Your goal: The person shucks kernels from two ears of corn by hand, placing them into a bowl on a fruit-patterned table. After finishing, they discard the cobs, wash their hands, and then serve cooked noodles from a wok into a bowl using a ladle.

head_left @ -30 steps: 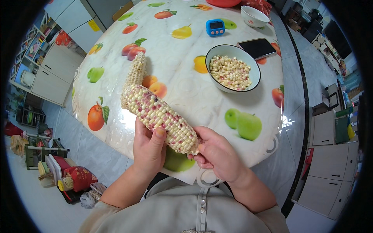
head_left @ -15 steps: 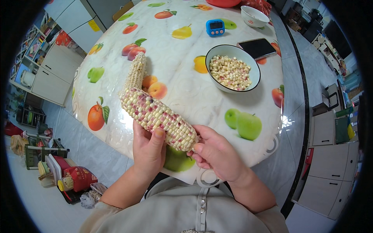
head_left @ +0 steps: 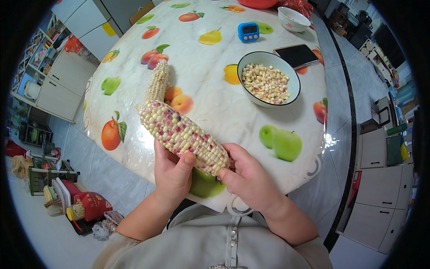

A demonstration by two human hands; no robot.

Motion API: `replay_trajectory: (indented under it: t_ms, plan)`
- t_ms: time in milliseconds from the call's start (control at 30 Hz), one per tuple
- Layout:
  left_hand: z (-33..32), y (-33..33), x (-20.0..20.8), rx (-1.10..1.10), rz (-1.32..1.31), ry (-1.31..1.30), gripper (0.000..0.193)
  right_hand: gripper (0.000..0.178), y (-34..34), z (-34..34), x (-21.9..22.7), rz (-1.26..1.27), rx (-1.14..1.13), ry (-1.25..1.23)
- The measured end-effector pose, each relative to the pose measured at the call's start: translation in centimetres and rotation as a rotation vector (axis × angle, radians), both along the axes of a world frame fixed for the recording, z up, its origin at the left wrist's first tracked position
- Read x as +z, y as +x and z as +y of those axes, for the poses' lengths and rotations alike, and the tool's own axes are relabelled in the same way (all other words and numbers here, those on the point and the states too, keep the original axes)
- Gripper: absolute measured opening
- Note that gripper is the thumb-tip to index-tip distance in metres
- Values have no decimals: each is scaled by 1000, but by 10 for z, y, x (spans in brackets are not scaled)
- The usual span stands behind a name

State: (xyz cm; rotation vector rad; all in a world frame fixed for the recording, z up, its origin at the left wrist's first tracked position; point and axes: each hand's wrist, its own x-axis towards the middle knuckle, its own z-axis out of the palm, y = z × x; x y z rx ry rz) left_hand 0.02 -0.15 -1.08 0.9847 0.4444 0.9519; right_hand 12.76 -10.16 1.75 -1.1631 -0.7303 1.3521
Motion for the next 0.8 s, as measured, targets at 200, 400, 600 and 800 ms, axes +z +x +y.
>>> replay_trajectory:
  t_ms: [200, 400, 600, 800]
  plan:
    - [0, -1, -1, -16, -27, 4, 73, 39, 0, 1, -1, 117, -10, -42]
    - [-1, 1, 2, -5, -25, 10, 70, 37, 4, -2, -2, 162, 29, -7]
    - [1, 0, 1, -21, -22, -6, 70, 32, 1, -2, 4, 219, 12, 34]
    - [1, 0, 1, -28, -19, -7, 69, 37, 7, -3, -8, 255, 51, -2]
